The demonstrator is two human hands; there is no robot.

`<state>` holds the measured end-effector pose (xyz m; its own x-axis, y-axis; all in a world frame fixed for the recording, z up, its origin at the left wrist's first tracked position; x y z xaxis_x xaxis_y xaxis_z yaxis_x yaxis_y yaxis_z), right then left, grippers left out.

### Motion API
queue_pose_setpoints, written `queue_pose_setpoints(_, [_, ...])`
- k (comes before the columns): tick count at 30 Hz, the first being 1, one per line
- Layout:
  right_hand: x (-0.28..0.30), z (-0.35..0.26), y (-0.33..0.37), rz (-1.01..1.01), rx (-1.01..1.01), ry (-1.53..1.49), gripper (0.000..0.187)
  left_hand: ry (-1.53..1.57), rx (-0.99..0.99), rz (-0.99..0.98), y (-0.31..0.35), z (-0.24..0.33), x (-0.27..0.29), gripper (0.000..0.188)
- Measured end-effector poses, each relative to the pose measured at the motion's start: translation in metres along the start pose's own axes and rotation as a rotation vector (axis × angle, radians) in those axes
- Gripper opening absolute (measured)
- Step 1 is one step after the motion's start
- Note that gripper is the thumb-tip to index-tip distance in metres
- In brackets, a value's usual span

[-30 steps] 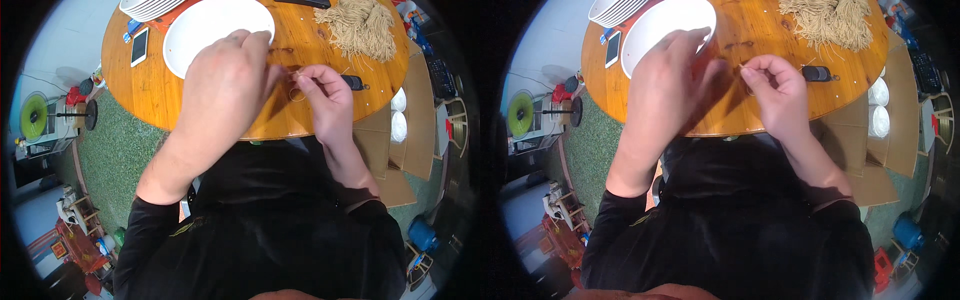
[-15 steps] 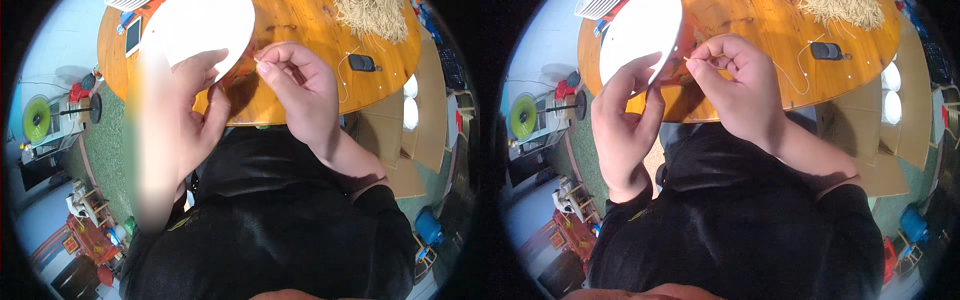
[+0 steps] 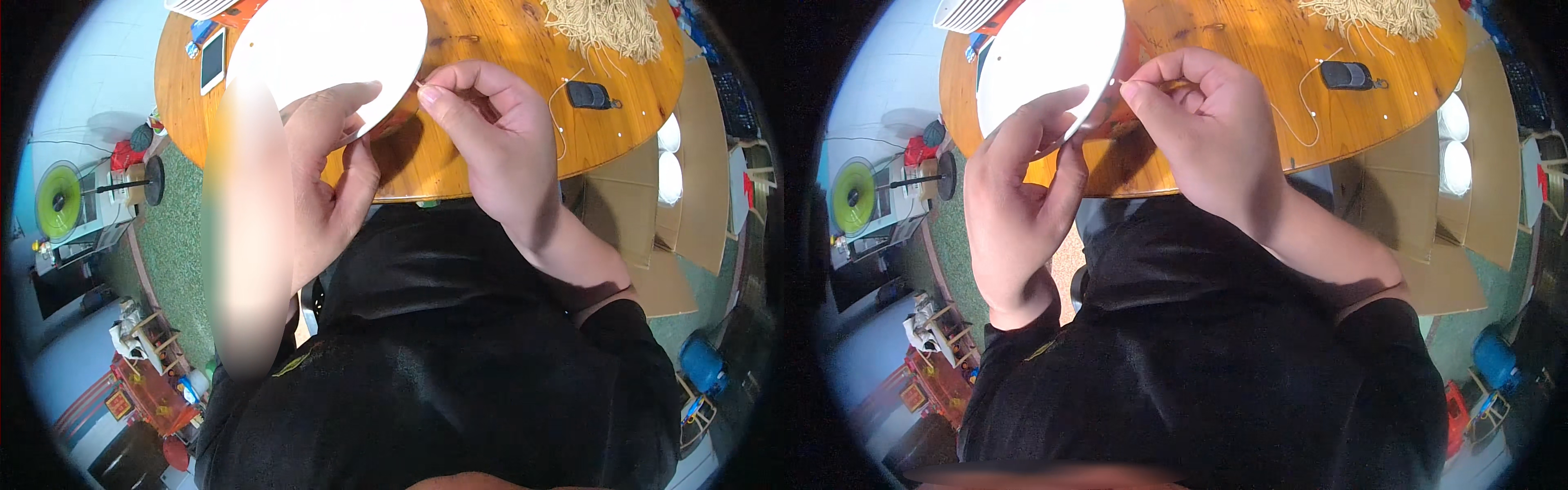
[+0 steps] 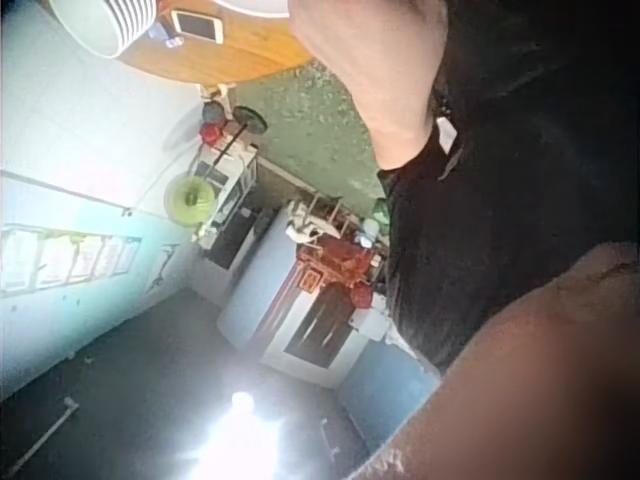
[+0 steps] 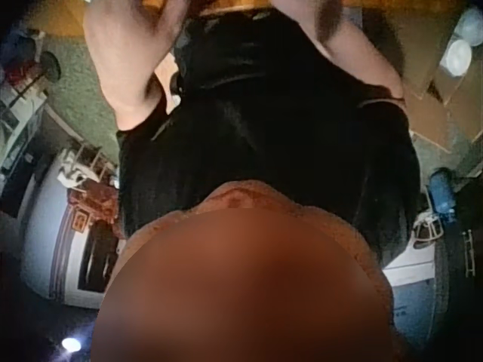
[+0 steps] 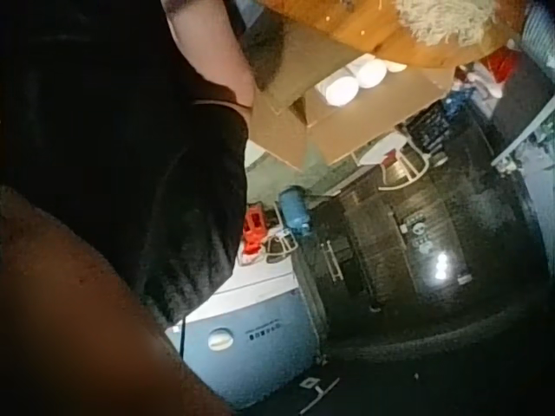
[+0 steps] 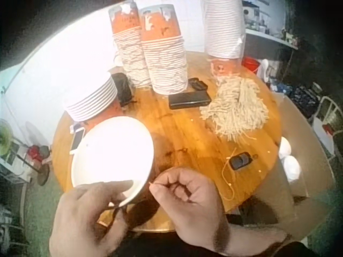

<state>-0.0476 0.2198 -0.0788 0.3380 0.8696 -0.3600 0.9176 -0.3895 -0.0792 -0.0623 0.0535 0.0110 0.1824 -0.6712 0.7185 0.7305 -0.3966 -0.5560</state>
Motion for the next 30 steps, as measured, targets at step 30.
queue_pose_setpoints(30, [0.004,-0.002,-0.007,0.034,0.048,0.232,0.013,0.061,0.013,-0.219,-0.043,-0.009,-0.001,0.025])
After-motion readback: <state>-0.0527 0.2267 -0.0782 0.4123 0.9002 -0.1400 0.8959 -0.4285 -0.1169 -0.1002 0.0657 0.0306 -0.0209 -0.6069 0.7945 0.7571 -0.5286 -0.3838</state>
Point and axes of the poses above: each hand's wrist, its own y-axis away from the middle knuckle, its own x-axis out of the back of the hand, z = x × y, the point moved 7 cm from there along -y, towards the middle knuckle, and after that the axes turned 15 degrees about z, right-handed, at the moved point
